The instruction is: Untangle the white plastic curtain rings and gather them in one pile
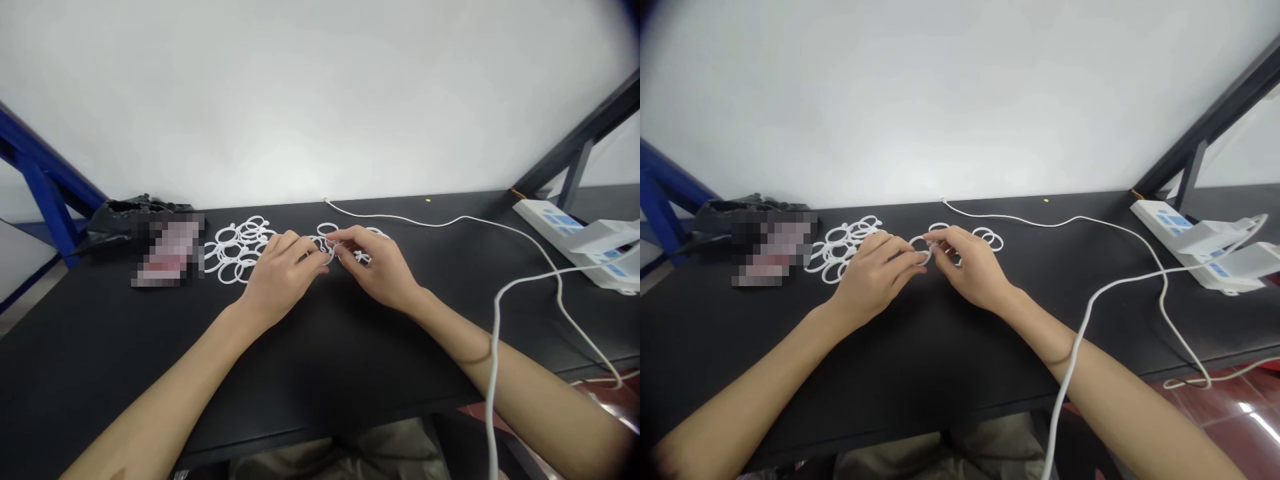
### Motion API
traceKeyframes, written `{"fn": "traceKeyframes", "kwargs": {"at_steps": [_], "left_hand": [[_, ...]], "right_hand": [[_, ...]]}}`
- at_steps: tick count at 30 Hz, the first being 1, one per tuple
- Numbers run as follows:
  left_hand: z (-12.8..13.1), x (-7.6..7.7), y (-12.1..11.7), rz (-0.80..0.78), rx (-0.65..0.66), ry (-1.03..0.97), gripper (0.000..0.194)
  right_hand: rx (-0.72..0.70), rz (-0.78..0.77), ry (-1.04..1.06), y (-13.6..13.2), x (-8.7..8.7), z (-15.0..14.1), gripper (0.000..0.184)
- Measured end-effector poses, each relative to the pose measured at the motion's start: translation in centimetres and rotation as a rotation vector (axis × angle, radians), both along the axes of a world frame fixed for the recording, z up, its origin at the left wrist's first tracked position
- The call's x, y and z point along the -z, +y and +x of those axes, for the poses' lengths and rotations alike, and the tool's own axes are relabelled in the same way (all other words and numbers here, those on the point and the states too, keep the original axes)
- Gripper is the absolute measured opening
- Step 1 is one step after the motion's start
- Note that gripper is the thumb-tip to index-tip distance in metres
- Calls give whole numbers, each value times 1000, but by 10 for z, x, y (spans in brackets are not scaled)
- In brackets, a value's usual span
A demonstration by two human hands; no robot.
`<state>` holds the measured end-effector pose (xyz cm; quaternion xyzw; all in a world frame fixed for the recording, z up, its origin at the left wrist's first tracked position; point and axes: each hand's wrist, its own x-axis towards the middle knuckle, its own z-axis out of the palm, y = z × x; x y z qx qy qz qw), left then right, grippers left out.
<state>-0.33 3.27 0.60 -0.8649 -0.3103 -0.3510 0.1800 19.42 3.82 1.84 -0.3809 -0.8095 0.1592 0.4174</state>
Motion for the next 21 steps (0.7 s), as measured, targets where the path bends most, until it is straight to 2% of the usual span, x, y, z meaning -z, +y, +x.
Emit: {"fn": "traceKeyframes", "kwargs": {"at_steps": [14,21], "left_hand": [[-2,2,-1,-61,-31,7,11],[1,0,-4,-132,-124,-139,32]], "right_hand": [[21,-11,9,0,-3,-1,11],[-2,77,-42,-1,1,0,13]]}}
